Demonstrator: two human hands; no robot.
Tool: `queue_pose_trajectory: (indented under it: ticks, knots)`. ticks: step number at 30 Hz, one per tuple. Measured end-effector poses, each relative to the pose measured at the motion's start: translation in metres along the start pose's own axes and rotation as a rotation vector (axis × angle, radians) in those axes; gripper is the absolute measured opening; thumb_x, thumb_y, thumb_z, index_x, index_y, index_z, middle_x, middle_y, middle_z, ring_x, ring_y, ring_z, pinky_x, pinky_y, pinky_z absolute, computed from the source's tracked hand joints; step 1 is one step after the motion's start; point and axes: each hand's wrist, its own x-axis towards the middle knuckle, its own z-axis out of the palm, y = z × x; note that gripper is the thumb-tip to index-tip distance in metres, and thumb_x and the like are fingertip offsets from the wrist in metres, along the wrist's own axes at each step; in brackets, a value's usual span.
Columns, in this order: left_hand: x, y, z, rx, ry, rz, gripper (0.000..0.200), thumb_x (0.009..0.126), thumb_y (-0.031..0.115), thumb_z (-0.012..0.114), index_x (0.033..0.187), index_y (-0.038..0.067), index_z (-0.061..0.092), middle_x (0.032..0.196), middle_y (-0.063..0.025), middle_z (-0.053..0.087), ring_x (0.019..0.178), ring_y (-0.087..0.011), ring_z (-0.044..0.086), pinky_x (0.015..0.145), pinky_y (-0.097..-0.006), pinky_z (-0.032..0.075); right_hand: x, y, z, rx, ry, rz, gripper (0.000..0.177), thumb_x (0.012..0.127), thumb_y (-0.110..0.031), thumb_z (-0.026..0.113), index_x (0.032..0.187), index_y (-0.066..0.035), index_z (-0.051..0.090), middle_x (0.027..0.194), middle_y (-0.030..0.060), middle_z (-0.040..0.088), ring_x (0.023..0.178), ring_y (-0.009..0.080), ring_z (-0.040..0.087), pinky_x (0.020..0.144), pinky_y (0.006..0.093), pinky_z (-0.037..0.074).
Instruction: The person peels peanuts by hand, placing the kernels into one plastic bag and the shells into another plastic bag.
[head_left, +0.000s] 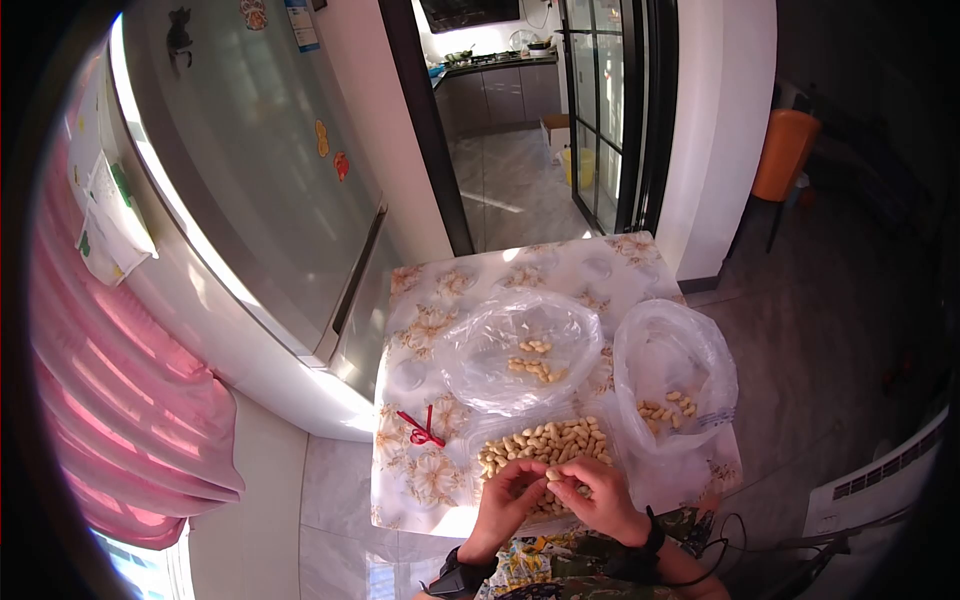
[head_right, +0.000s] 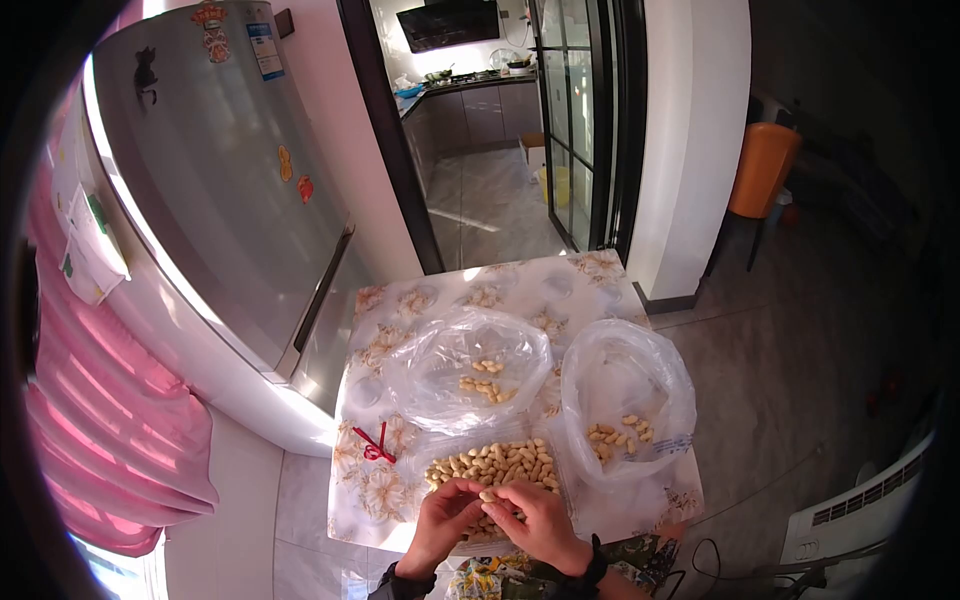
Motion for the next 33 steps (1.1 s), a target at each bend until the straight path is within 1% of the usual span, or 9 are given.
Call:
queue_pose_trajectory:
  ticks: [9, 15, 21, 25, 27, 29, 30, 32, 33]
  knots:
    - [-0.002, 0.004, -0.002, -0.012, -0.043, -0.055, 0.02, 0.095, 0.004, 0.063, 0.115, 0.002, 0.061, 0.104, -0.0006, 0.066, 0.092, -0.0074, 0.061, 0.082, -0.022, 0.049, 0.07, -0.038, -0.03, -0.187, 0.103, -0.126, 0.018, 0.079, -0.01, 0.079, 0.089, -0.002, 0.067, 0.074, 0.0073, 0.065, 0.061, 0.0168, 0.064, 0.056, 0.0289, 0.048]
    - [-0.002, 0.001, -0.005, -0.023, -0.055, -0.072, 0.02, 0.096, 0.006, 0.062, 0.115, 0.002, 0.061, 0.104, 0.0003, 0.066, 0.092, -0.0064, 0.06, 0.082, -0.0215, 0.048, 0.113, -0.028, -0.025, -0.388, 0.107, -0.221, 0.018, 0.082, -0.017, 0.076, 0.087, -0.003, 0.066, 0.075, 0.0074, 0.066, 0.062, 0.0207, 0.066, 0.056, 0.0313, 0.049]
    - [-0.002, -0.001, -0.005, -0.054, -0.063, -0.057, 0.02, 0.095, 0.008, 0.065, 0.114, 0.002, 0.062, 0.103, -0.001, 0.066, 0.091, -0.0068, 0.06, 0.08, -0.0219, 0.049, 0.132, -0.011, -0.016, -0.49, 0.073, -0.141, 0.021, 0.084, -0.021, 0.073, 0.093, -0.004, 0.067, 0.079, 0.0086, 0.068, 0.066, 0.0234, 0.067, 0.06, 0.0344, 0.052]
    - [-0.003, 0.002, -0.006, -0.035, -0.065, -0.06, 0.02, 0.096, 0.007, 0.063, 0.115, 0.002, 0.061, 0.102, -0.0002, 0.066, 0.092, -0.0067, 0.06, 0.082, -0.0216, 0.048, 0.12, -0.016, -0.019, -0.486, 0.109, -0.094, 0.022, 0.084, -0.021, 0.074, 0.098, -0.005, 0.067, 0.083, 0.0087, 0.068, 0.069, 0.0234, 0.067, 0.062, 0.0344, 0.052]
    - [-0.003, 0.004, -0.005, -0.023, -0.062, -0.065, 0.019, 0.097, 0.006, 0.061, 0.115, 0.002, 0.061, 0.101, 0.0009, 0.065, 0.092, -0.0064, 0.059, 0.083, -0.0215, 0.047, 0.101, -0.024, -0.021, -0.327, 0.022, -0.083, 0.025, 0.084, -0.021, 0.074, 0.102, -0.006, 0.067, 0.085, 0.0085, 0.068, 0.071, 0.0223, 0.066, 0.063, 0.0334, 0.052]
    - [-0.004, 0.006, -0.005, -0.048, -0.03, -0.089, 0.018, 0.097, 0.005, 0.061, 0.114, 0.002, 0.061, 0.102, 0.0005, 0.064, 0.093, -0.0065, 0.059, 0.084, -0.0218, 0.047, 0.079, -0.025, -0.022, -0.226, -0.084, -0.059, 0.019, 0.084, -0.02, 0.074, 0.096, -0.006, 0.068, 0.085, 0.008, 0.067, 0.07, 0.0221, 0.066, 0.062, 0.0327, 0.051]
    - [-0.003, 0.004, -0.005, -0.049, -0.034, -0.094, 0.018, 0.097, 0.005, 0.061, 0.114, 0.002, 0.061, 0.102, 0.0005, 0.064, 0.093, -0.0065, 0.059, 0.084, -0.0218, 0.047, 0.067, -0.025, -0.023, -0.236, -0.135, -0.041, 0.018, 0.083, -0.02, 0.075, 0.094, -0.006, 0.068, 0.084, 0.0076, 0.067, 0.071, 0.0222, 0.066, 0.063, 0.0329, 0.051]
    - [-0.001, -0.003, -0.005, -0.09, 0.085, 0.056, 0.016, 0.097, 0.005, 0.06, 0.113, 0.002, 0.061, 0.105, 0.0002, 0.063, 0.097, -0.0068, 0.057, 0.086, -0.0224, 0.046, 0.048, -0.019, -0.023, -0.249, -0.181, -0.017, 0.017, 0.083, -0.02, 0.075, 0.092, -0.006, 0.069, 0.083, 0.0072, 0.066, 0.072, 0.0224, 0.066, 0.063, 0.0332, 0.051]
    - [-0.001, -0.003, -0.004, -0.09, 0.079, 0.052, 0.016, 0.097, 0.005, 0.06, 0.113, 0.002, 0.061, 0.105, 0.0002, 0.063, 0.097, -0.0068, 0.057, 0.086, -0.0224, 0.046, 0.039, -0.014, -0.024, -0.323, -0.225, -0.034, 0.022, 0.082, -0.022, 0.076, 0.096, -0.007, 0.069, 0.088, 0.0075, 0.066, 0.078, 0.0232, 0.065, 0.067, 0.0342, 0.051]
